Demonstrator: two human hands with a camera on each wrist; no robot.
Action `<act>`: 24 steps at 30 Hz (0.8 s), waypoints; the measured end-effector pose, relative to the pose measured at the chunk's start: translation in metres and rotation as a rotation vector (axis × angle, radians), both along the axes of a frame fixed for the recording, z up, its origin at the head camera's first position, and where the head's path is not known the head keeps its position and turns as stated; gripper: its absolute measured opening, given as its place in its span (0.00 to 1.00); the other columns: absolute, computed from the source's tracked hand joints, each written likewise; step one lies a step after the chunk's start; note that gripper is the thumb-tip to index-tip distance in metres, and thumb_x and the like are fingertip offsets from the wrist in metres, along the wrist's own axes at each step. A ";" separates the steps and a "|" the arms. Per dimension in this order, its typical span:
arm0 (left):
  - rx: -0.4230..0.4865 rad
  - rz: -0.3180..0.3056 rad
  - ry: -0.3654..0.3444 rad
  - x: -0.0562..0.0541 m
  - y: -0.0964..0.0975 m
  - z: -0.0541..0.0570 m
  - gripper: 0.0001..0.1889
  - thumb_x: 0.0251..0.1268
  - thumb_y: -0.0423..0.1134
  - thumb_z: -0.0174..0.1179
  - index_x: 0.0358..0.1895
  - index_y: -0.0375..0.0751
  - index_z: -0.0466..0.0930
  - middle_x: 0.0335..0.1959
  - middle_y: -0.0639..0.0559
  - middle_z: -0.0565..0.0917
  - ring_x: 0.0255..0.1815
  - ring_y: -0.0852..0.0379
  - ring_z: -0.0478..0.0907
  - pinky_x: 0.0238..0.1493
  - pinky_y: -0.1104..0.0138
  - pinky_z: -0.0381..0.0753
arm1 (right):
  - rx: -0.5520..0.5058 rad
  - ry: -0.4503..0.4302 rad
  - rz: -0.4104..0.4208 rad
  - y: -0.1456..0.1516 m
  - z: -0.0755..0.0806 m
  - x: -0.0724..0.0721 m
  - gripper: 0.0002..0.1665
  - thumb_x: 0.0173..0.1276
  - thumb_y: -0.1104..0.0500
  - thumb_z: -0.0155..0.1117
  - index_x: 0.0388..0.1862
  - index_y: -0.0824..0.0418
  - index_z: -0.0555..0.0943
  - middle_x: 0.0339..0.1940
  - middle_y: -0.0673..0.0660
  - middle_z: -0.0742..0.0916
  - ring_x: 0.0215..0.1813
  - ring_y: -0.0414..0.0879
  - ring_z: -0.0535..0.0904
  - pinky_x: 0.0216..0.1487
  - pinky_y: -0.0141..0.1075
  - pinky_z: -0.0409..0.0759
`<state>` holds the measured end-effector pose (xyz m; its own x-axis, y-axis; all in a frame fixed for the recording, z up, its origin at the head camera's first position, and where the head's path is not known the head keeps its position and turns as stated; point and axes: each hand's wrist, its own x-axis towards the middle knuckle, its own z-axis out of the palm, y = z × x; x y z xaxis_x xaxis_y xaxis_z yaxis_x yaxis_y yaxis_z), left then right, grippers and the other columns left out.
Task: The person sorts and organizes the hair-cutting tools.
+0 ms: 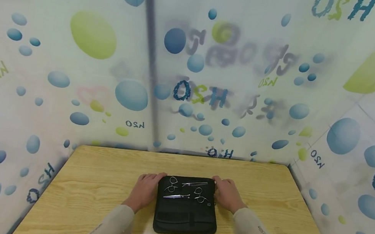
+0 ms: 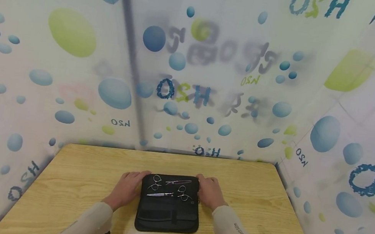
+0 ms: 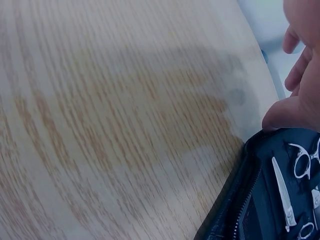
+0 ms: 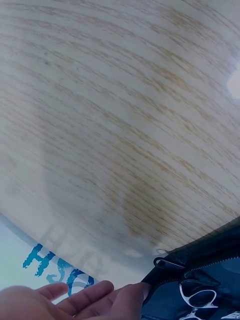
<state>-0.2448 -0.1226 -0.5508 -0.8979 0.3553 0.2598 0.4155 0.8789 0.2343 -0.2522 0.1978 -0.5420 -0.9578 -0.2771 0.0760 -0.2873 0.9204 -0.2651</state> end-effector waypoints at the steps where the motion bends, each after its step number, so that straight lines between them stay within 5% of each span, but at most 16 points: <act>1: 0.003 0.005 -0.002 0.000 0.000 0.000 0.25 0.63 0.28 0.58 0.63 0.51 0.72 0.53 0.47 0.85 0.55 0.47 0.81 0.62 0.45 0.72 | 0.000 0.002 -0.001 0.000 0.000 0.000 0.26 0.58 0.65 0.70 0.56 0.58 0.74 0.30 0.47 0.85 0.45 0.49 0.83 0.67 0.49 0.70; 11: 0.043 0.025 -0.035 0.001 -0.001 0.007 0.24 0.54 0.28 0.66 0.56 0.44 0.77 0.41 0.50 0.88 0.49 0.50 0.83 0.61 0.46 0.73 | -0.012 0.014 0.000 0.001 0.000 0.003 0.24 0.58 0.64 0.71 0.52 0.57 0.75 0.32 0.48 0.85 0.44 0.48 0.83 0.67 0.50 0.69; 17: 0.043 0.022 0.031 0.005 -0.003 0.005 0.18 0.52 0.30 0.68 0.48 0.42 0.79 0.32 0.52 0.88 0.39 0.52 0.84 0.56 0.49 0.76 | -0.027 0.073 0.022 0.003 -0.001 0.006 0.21 0.57 0.64 0.72 0.49 0.57 0.77 0.34 0.50 0.88 0.43 0.48 0.83 0.65 0.50 0.71; 24: 0.069 0.027 0.000 0.005 -0.004 0.007 0.16 0.52 0.30 0.70 0.45 0.45 0.80 0.33 0.54 0.87 0.40 0.54 0.83 0.58 0.49 0.76 | -0.029 0.096 0.042 0.004 0.003 0.008 0.20 0.57 0.65 0.72 0.47 0.58 0.77 0.34 0.51 0.89 0.43 0.48 0.84 0.64 0.51 0.71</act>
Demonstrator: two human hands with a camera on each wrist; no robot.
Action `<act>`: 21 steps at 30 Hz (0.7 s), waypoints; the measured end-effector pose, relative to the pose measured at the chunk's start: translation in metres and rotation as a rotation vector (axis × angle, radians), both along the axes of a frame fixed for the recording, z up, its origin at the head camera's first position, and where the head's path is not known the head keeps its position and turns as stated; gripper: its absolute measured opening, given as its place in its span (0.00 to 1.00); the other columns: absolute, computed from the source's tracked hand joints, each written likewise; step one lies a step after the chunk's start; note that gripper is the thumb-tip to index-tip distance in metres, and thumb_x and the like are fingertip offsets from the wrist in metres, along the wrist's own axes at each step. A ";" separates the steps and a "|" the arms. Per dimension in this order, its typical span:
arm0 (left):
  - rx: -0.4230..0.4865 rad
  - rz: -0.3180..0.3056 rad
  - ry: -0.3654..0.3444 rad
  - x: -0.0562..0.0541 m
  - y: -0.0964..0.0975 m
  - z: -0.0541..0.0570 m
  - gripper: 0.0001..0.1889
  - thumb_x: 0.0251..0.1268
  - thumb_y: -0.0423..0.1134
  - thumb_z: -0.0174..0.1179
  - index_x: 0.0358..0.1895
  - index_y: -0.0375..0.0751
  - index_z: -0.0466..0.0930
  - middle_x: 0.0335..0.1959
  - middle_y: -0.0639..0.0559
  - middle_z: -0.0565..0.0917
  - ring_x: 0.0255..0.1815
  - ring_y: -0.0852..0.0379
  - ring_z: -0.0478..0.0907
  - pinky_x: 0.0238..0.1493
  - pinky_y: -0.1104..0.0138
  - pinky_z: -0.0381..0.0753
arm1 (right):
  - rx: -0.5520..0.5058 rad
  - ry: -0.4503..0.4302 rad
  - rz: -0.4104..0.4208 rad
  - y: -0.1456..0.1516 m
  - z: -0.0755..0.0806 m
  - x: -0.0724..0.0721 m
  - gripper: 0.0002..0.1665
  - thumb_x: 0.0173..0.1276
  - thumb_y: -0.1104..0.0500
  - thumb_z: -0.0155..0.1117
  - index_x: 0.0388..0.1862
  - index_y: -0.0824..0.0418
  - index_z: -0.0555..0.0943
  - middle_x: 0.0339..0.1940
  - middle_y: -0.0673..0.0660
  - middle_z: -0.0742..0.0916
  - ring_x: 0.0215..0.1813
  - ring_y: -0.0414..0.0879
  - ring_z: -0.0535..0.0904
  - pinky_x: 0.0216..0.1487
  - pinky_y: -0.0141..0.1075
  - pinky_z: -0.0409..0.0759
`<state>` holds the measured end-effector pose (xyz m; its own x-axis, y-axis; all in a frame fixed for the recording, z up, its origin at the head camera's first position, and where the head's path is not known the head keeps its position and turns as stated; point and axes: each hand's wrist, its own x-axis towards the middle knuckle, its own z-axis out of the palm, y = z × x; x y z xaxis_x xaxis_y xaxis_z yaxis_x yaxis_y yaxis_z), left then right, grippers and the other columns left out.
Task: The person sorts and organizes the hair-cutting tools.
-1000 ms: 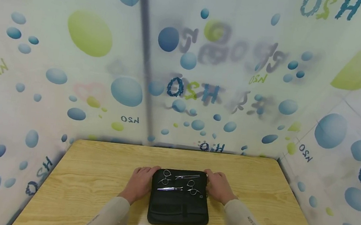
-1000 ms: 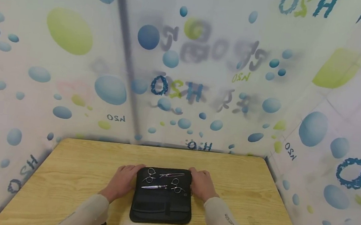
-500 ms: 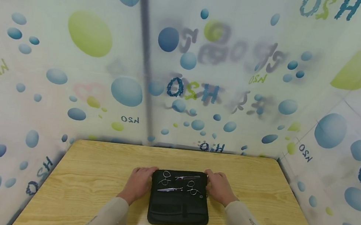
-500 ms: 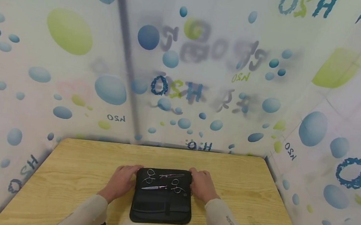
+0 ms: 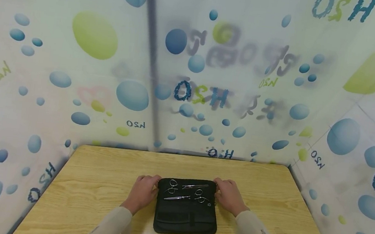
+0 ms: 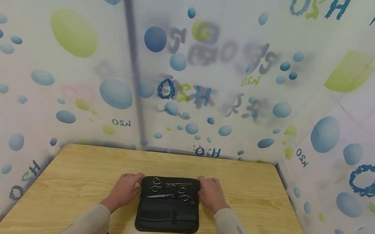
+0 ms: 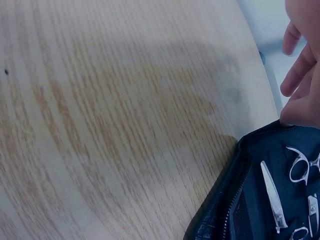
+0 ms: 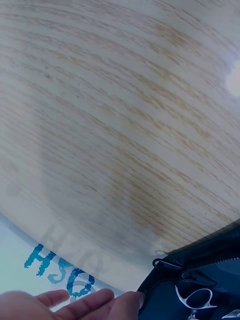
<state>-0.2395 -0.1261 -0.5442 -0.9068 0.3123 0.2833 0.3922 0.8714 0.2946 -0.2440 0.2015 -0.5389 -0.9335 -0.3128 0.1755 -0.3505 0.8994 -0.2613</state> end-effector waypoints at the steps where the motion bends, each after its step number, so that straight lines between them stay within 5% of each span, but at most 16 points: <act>1: 0.000 0.003 -0.005 0.000 0.000 0.000 0.16 0.53 0.31 0.70 0.45 0.45 0.80 0.33 0.55 0.87 0.40 0.54 0.83 0.58 0.49 0.76 | 0.003 0.012 0.008 0.000 0.000 0.000 0.20 0.56 0.65 0.73 0.47 0.58 0.77 0.34 0.51 0.89 0.42 0.48 0.84 0.63 0.51 0.72; 9: 0.007 0.016 0.028 0.001 0.001 0.001 0.13 0.55 0.32 0.69 0.42 0.49 0.81 0.31 0.58 0.86 0.42 0.55 0.82 0.59 0.49 0.75 | 0.027 0.117 0.030 0.002 -0.001 0.001 0.20 0.54 0.64 0.75 0.44 0.57 0.79 0.30 0.49 0.88 0.37 0.46 0.83 0.59 0.50 0.75; 21: 0.010 -0.008 0.148 0.002 -0.002 -0.002 0.10 0.54 0.33 0.70 0.38 0.48 0.82 0.30 0.57 0.86 0.39 0.55 0.83 0.53 0.51 0.77 | 0.017 0.128 0.015 0.002 0.001 0.003 0.13 0.57 0.62 0.74 0.39 0.53 0.80 0.32 0.48 0.89 0.38 0.45 0.84 0.60 0.48 0.74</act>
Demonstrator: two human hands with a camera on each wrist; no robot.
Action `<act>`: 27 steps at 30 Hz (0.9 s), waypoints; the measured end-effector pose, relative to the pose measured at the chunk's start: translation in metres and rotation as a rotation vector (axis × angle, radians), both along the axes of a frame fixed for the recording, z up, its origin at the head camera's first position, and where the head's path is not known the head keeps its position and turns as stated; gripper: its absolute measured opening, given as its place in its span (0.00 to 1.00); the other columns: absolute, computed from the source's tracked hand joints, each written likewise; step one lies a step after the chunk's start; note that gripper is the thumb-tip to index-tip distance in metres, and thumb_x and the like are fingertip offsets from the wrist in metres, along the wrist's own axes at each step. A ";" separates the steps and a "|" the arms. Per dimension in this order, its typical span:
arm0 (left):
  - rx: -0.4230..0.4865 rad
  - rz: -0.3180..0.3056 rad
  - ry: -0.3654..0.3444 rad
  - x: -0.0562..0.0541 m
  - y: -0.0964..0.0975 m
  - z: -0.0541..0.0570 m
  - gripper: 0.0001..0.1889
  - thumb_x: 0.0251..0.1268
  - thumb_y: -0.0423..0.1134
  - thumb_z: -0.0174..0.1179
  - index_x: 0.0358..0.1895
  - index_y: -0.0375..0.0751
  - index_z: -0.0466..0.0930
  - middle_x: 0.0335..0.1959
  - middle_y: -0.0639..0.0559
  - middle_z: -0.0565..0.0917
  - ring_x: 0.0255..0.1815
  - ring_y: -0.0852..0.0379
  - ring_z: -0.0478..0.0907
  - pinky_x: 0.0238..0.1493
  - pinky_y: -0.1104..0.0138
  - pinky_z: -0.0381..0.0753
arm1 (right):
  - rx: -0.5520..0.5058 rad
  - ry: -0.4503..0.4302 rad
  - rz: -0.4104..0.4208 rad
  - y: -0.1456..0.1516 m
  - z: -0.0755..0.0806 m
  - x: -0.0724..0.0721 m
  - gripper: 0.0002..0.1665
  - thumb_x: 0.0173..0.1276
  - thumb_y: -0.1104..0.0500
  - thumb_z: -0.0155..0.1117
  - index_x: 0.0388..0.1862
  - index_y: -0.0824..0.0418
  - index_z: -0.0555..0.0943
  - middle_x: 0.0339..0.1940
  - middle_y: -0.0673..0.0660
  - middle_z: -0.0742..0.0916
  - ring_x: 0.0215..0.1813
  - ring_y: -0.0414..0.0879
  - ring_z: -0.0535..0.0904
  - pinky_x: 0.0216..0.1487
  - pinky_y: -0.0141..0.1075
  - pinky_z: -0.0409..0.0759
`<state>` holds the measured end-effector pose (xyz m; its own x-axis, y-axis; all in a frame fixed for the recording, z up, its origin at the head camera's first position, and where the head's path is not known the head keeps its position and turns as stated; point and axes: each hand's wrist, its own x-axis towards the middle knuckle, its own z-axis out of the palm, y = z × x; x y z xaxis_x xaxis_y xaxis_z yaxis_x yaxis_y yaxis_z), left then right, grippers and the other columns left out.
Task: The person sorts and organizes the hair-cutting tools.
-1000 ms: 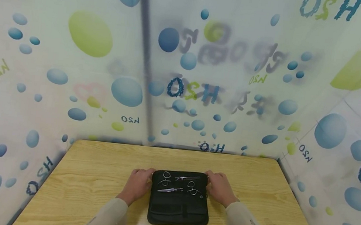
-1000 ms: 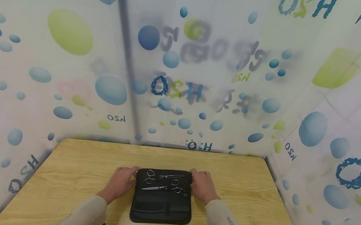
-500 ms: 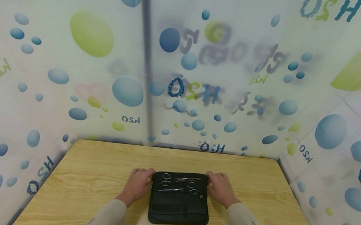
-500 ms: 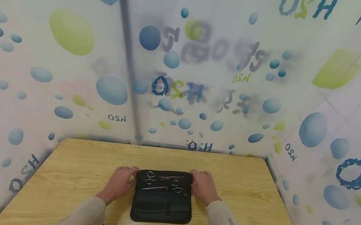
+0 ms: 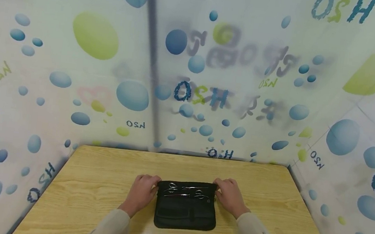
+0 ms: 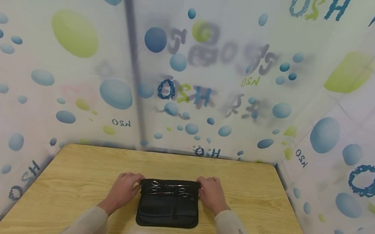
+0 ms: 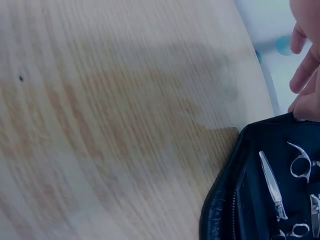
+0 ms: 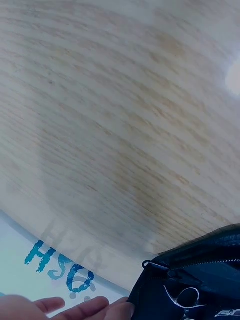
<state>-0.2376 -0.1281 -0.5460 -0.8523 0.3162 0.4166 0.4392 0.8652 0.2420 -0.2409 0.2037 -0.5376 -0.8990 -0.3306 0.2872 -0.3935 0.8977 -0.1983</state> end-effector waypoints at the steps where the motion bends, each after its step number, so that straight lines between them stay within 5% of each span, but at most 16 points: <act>1: 0.001 -0.009 0.011 0.001 -0.001 -0.001 0.10 0.54 0.33 0.70 0.38 0.48 0.82 0.30 0.57 0.87 0.39 0.55 0.83 0.52 0.52 0.77 | -0.005 -0.005 0.003 0.000 0.000 0.001 0.13 0.57 0.63 0.74 0.39 0.53 0.81 0.33 0.48 0.89 0.39 0.45 0.84 0.60 0.48 0.74; 20: -0.007 -0.169 -0.021 0.027 -0.011 0.000 0.09 0.53 0.34 0.71 0.36 0.52 0.82 0.34 0.61 0.87 0.41 0.58 0.82 0.53 0.52 0.78 | -0.049 -0.024 0.103 0.011 -0.007 0.024 0.11 0.57 0.64 0.73 0.34 0.48 0.84 0.35 0.43 0.89 0.41 0.40 0.82 0.59 0.47 0.75; 27: -0.039 -0.228 0.064 0.033 -0.014 -0.005 0.09 0.52 0.34 0.71 0.35 0.51 0.82 0.34 0.60 0.88 0.40 0.59 0.82 0.51 0.53 0.79 | -0.042 -0.039 0.148 0.014 -0.011 0.030 0.13 0.56 0.66 0.71 0.34 0.48 0.84 0.36 0.42 0.89 0.43 0.39 0.82 0.58 0.47 0.74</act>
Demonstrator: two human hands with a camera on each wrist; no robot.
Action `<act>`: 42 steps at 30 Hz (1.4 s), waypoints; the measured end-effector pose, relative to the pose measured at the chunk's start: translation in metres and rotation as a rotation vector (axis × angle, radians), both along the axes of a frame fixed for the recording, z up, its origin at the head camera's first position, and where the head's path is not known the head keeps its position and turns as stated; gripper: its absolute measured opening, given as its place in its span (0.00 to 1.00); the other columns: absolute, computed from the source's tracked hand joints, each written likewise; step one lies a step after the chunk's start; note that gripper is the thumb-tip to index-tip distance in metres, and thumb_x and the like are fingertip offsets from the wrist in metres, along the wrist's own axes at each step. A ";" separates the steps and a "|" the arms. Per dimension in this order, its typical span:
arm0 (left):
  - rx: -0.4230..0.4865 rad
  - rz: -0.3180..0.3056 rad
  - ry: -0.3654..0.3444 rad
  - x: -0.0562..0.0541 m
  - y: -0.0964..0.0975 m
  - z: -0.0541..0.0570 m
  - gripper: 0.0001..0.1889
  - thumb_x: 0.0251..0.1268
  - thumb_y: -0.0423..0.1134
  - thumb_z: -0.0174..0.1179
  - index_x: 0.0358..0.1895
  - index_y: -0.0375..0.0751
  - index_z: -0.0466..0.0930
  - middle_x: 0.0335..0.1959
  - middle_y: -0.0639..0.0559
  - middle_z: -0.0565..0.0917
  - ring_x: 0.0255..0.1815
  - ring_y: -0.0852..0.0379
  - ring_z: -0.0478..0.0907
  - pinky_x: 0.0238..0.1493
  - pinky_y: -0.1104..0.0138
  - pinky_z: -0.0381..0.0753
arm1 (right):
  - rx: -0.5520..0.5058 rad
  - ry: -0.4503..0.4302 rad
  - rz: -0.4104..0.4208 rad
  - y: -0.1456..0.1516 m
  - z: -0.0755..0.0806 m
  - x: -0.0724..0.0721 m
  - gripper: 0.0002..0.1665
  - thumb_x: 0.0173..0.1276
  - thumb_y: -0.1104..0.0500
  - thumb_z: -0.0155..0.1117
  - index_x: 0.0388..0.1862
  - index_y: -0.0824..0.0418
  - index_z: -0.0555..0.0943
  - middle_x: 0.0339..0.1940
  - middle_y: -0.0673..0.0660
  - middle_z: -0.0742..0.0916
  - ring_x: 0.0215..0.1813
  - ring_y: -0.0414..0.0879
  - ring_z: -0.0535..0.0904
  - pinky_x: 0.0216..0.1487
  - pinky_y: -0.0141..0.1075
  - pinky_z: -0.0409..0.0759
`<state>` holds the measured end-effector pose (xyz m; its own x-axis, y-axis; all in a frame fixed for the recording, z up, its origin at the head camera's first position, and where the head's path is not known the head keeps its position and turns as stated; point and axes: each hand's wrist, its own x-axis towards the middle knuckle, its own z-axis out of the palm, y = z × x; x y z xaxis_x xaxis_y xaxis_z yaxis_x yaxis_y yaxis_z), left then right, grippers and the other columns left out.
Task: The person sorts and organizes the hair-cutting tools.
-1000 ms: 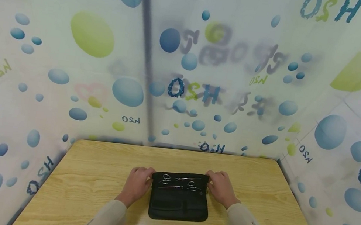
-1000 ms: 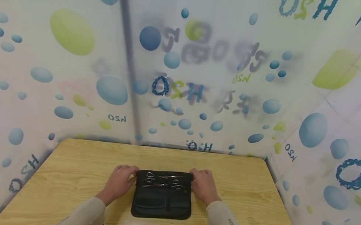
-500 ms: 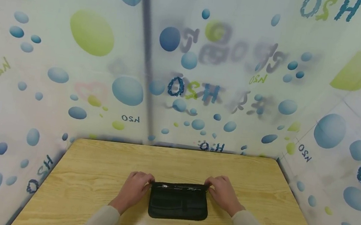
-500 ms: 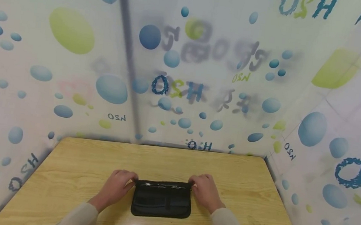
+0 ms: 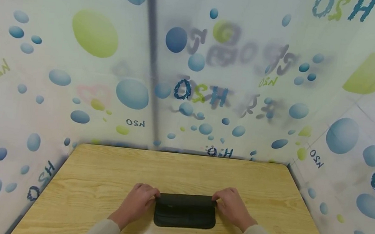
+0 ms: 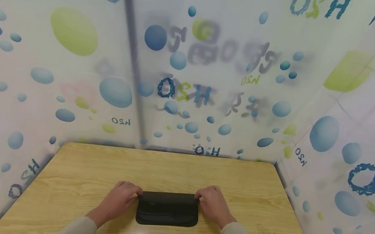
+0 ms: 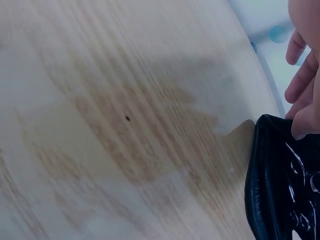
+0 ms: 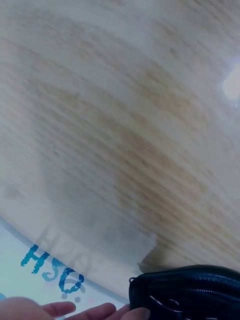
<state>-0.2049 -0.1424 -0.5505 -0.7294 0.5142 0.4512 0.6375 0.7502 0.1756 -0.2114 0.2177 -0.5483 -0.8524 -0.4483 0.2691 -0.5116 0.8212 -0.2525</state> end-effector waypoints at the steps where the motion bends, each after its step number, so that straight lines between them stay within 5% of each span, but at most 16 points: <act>1: -0.003 -0.007 0.014 0.001 -0.001 0.000 0.09 0.53 0.33 0.70 0.34 0.51 0.82 0.34 0.60 0.87 0.39 0.59 0.82 0.50 0.53 0.79 | -0.004 -0.003 0.011 0.000 0.000 0.001 0.13 0.56 0.67 0.71 0.33 0.48 0.84 0.36 0.42 0.89 0.43 0.39 0.82 0.58 0.47 0.74; 7: -0.039 -0.049 0.105 0.005 -0.004 -0.007 0.09 0.53 0.31 0.69 0.32 0.52 0.83 0.32 0.60 0.87 0.38 0.60 0.82 0.46 0.56 0.80 | 0.027 0.011 0.072 0.002 -0.003 0.006 0.11 0.56 0.65 0.70 0.33 0.48 0.85 0.36 0.42 0.88 0.44 0.39 0.82 0.57 0.48 0.74; 11: -0.019 -0.083 0.161 0.008 -0.004 -0.012 0.13 0.45 0.29 0.71 0.31 0.52 0.83 0.31 0.61 0.86 0.38 0.61 0.81 0.43 0.57 0.80 | 0.071 0.107 0.122 0.005 -0.008 0.010 0.12 0.52 0.63 0.73 0.32 0.46 0.85 0.35 0.41 0.88 0.43 0.40 0.82 0.55 0.48 0.74; 19: -0.047 -0.101 0.132 0.012 -0.002 -0.012 0.13 0.42 0.30 0.73 0.30 0.53 0.82 0.31 0.61 0.84 0.39 0.60 0.81 0.45 0.58 0.79 | 0.101 0.225 0.167 0.009 -0.021 0.013 0.17 0.44 0.60 0.78 0.32 0.43 0.83 0.35 0.39 0.84 0.43 0.37 0.80 0.55 0.46 0.74; 25: -0.060 -0.085 0.065 0.011 -0.002 -0.009 0.13 0.49 0.27 0.67 0.31 0.53 0.82 0.33 0.61 0.85 0.41 0.60 0.80 0.48 0.57 0.78 | 0.086 0.222 0.149 0.009 -0.015 0.014 0.12 0.56 0.62 0.71 0.35 0.45 0.85 0.35 0.39 0.86 0.43 0.38 0.81 0.54 0.46 0.74; 32: -0.121 -0.057 -0.011 0.009 0.007 0.004 0.10 0.61 0.40 0.66 0.45 0.53 0.82 0.44 0.59 0.84 0.47 0.59 0.80 0.52 0.56 0.78 | 0.055 0.139 -0.021 0.012 -0.008 0.010 0.10 0.58 0.61 0.72 0.38 0.49 0.86 0.38 0.43 0.88 0.45 0.43 0.82 0.53 0.48 0.74; 38: -0.239 -0.101 -0.232 0.008 0.030 0.012 0.29 0.65 0.60 0.58 0.66 0.54 0.71 0.61 0.56 0.77 0.62 0.55 0.75 0.63 0.53 0.72 | 0.125 0.063 -0.096 0.011 -0.011 0.000 0.08 0.60 0.58 0.71 0.40 0.50 0.87 0.39 0.47 0.88 0.45 0.46 0.83 0.55 0.48 0.75; 42: -0.308 -0.140 -0.324 0.009 0.047 0.013 0.41 0.59 0.69 0.57 0.73 0.54 0.62 0.69 0.52 0.71 0.68 0.52 0.69 0.67 0.51 0.68 | 0.165 0.026 -0.090 0.007 -0.013 -0.005 0.07 0.63 0.55 0.69 0.40 0.49 0.88 0.36 0.46 0.88 0.43 0.45 0.82 0.56 0.49 0.75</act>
<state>-0.1963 -0.0956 -0.5376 -0.7217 0.6918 0.0224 0.6852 0.7095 0.1648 -0.2168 0.2246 -0.5611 -0.8849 -0.4100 0.2211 -0.4385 0.8934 -0.0982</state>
